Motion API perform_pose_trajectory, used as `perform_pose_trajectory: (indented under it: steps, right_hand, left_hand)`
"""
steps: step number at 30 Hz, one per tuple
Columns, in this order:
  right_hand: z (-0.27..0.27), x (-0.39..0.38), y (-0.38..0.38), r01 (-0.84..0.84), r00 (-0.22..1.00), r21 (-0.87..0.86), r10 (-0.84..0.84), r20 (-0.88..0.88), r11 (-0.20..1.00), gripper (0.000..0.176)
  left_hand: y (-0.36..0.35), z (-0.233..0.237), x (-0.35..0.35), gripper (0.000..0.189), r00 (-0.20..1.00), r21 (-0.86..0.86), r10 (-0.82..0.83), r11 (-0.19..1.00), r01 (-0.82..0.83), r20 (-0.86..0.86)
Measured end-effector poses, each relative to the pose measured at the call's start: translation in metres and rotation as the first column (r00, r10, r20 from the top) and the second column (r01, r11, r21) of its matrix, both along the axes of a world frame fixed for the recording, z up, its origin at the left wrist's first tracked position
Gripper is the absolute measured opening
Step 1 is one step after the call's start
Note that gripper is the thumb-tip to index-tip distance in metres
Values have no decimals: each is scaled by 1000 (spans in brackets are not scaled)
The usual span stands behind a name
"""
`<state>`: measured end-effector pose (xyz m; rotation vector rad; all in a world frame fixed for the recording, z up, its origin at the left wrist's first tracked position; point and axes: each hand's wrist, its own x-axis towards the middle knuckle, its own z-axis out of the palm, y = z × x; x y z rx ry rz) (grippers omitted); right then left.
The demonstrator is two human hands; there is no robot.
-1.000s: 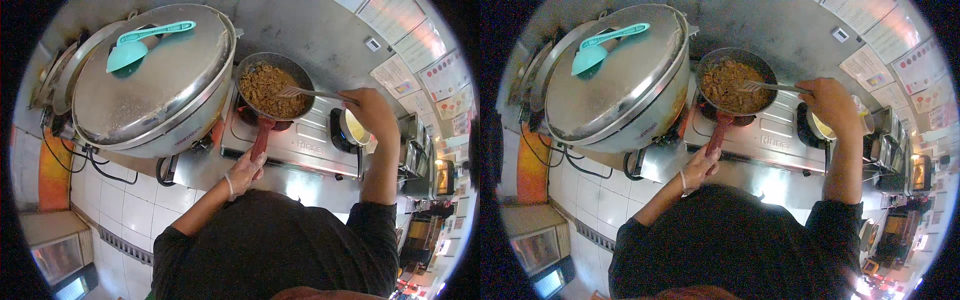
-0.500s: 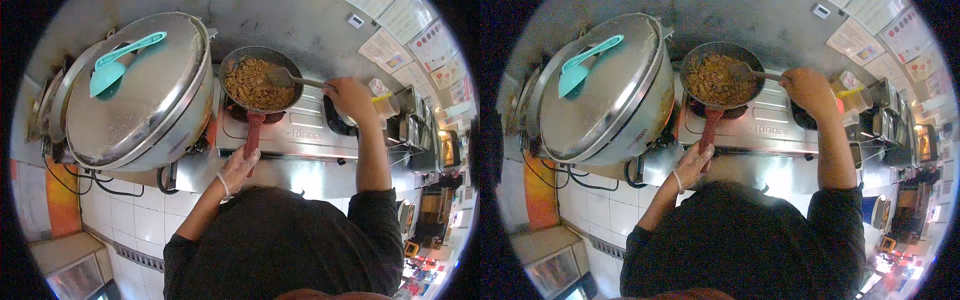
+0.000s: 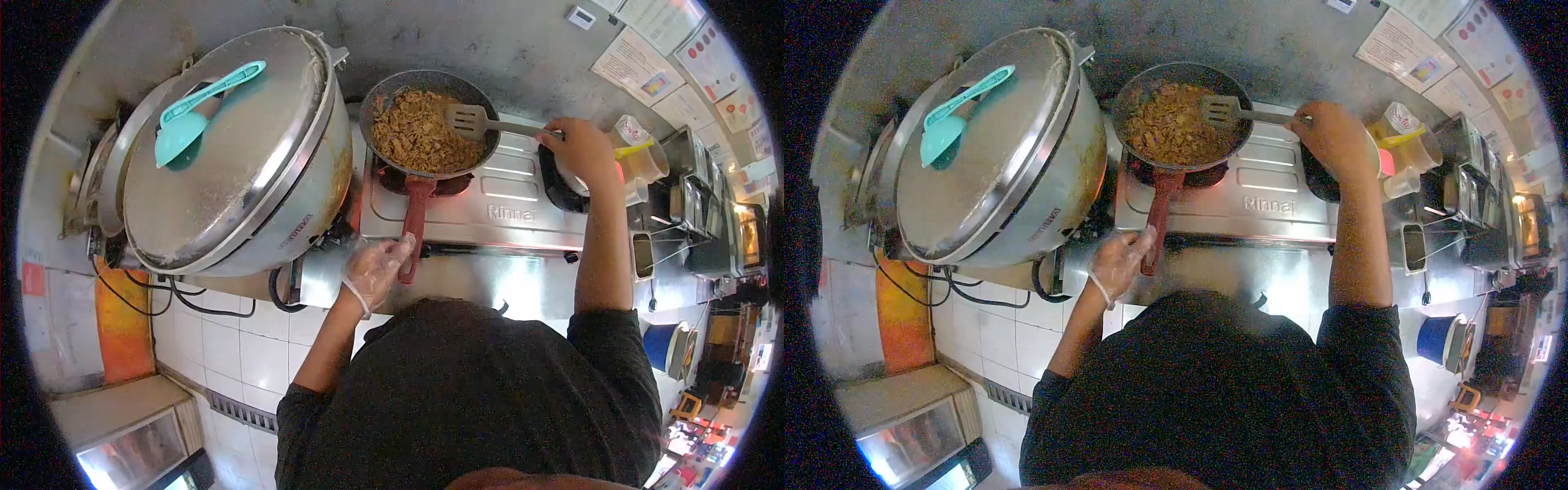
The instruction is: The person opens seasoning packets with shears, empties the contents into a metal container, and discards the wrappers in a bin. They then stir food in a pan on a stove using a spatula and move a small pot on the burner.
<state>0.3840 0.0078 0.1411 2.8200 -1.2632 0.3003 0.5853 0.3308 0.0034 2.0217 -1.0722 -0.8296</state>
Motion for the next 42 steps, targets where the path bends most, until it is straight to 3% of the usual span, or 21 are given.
perform_pose_trajectory:
  steps: [1, 4, 8, 11, 14, 20, 21, 24, 26, 30, 33, 39, 42]
  right_hand:
    - [0, 0, 0, -4, 1000, 17, 4, -3, 1000, 32]
    - [4, 0, 4, -23, 1000, 69, 23, -13, 997, 33]
    - [8, -3, 5, -69, 998, 110, 69, 6, 992, 33]
    - [-4, -6, -4, -104, 994, 76, 102, 25, 992, 32]
    - [-9, -8, -11, -110, 994, 75, 109, 15, 991, 32]
    - [-16, -12, -18, -147, 988, 9, 146, 52, 989, 31]
    - [-18, -12, -19, -152, 986, -2, 152, 66, 988, 31]
    - [-14, -13, -18, -175, 982, 7, 174, 77, 984, 28]
    - [-13, -12, -19, -162, 985, 29, 160, 57, 986, 28]
    - [-9, -10, -19, -150, 989, 69, 148, 25, 986, 27]
    - [-18, -12, -22, -188, 977, 6, 187, 98, 982, 27]
    - [-16, -14, -22, -178, 981, 48, 173, 93, 983, 28]
    - [-24, -16, -25, -182, 978, -13, 182, 105, 983, 28]
  left_hand:
    - [0, -2, 2, 62, 992, -44, 31, 999, -25, 124]
    - [-12, -16, 6, 54, 945, -335, 327, 890, -309, -3]
    - [-63, 39, 23, 49, 992, -387, 98, 920, -59, 82]
    - [-125, 74, 29, 44, 898, -91, 32, 996, 9, 439]
    - [-188, 69, 63, 36, 608, 257, -259, 962, 93, 751]
    - [-254, 43, 92, 33, 589, 567, -520, 814, 124, 618]
    - [-259, 46, 87, 35, 516, 651, -610, 749, 126, 602]
    - [-251, 50, 77, 34, 602, 578, -525, 806, 125, 602]
    - [-255, 26, 87, 33, 534, 581, -539, 807, 105, 652]
    - [-256, 24, 86, 31, 465, 582, -560, 805, 111, 686]
    - [-261, 24, 83, 33, 511, 576, -529, 814, 79, 678]
    - [-260, 35, 75, 43, 546, 535, -486, 841, 80, 682]
    - [-250, 59, 71, 45, 660, 464, -382, 884, 56, 647]
